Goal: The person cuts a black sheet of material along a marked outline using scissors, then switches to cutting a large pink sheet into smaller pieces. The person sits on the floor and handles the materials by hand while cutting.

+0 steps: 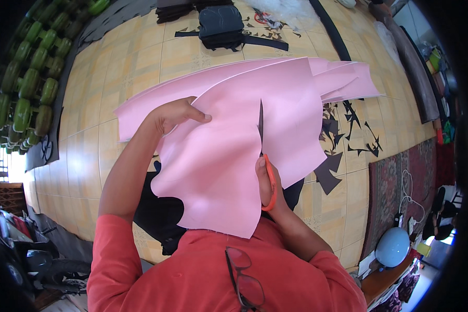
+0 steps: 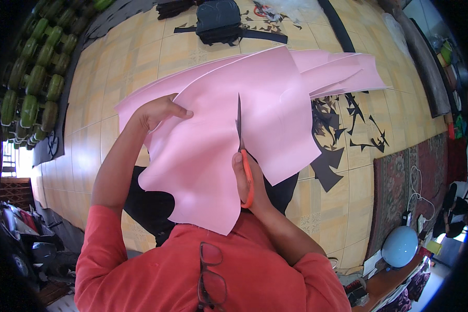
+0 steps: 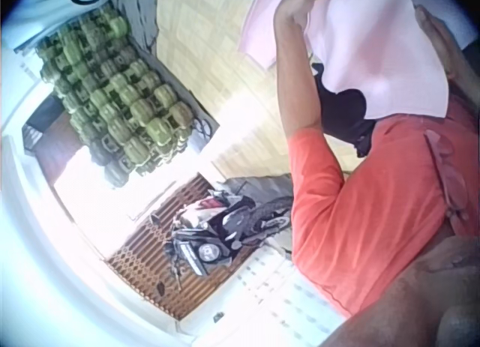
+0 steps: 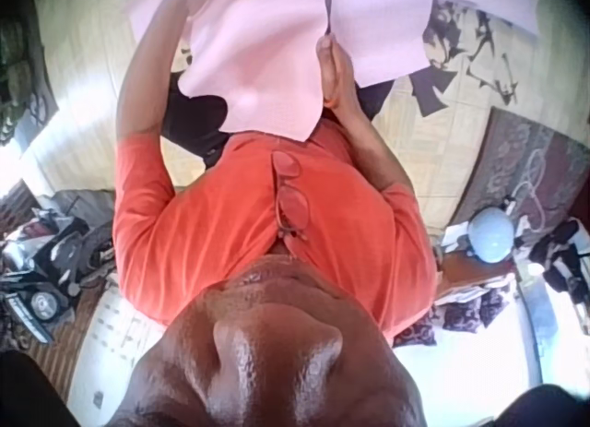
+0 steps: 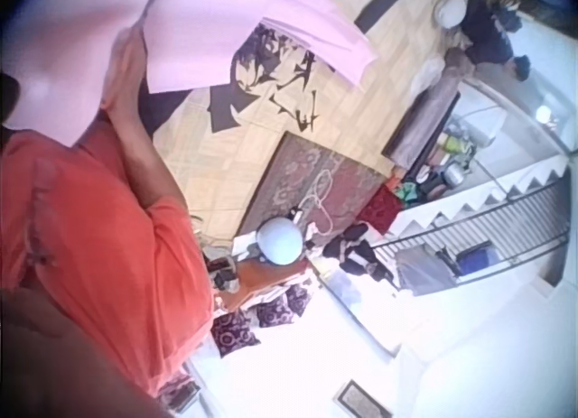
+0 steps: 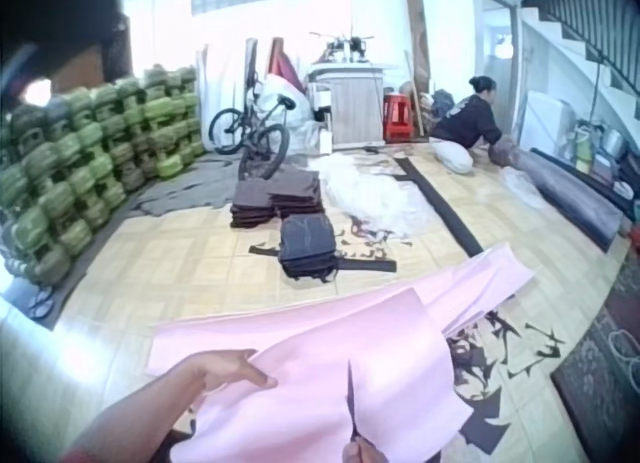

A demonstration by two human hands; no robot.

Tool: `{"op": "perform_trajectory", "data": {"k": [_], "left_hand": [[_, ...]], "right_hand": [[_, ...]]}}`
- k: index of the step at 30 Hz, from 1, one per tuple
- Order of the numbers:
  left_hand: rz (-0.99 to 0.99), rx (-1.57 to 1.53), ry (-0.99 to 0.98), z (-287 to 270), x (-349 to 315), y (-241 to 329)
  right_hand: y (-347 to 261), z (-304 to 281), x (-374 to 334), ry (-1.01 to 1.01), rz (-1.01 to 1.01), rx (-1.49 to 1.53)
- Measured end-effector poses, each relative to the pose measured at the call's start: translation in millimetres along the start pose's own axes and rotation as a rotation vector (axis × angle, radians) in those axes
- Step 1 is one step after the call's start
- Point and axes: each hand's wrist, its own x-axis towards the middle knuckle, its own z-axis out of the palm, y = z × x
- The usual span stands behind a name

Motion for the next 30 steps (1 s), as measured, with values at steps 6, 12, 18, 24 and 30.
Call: {"op": "perform_trajectory", "data": {"k": [6,12,18,24,30], "left_hand": [[-0.044,-0.007,-0.089,2,-12,8],[-0.056,-0.005,-0.134,11,-15,15],[-0.058,0.025,-0.029,14,-18,11],[-0.083,0.012,-0.024,11,-17,11],[-0.123,0.031,-0.129,5,-19,11]], "right_hand": [[1,5,1,0.028,-0.051,0.006],[3,25,-8,0.163,-0.053,0.126],[2,18,6,0.137,-0.043,0.077],[3,13,5,0.092,-0.024,0.111],[10,-1,26,0.08,-0.1,0.073]]}}
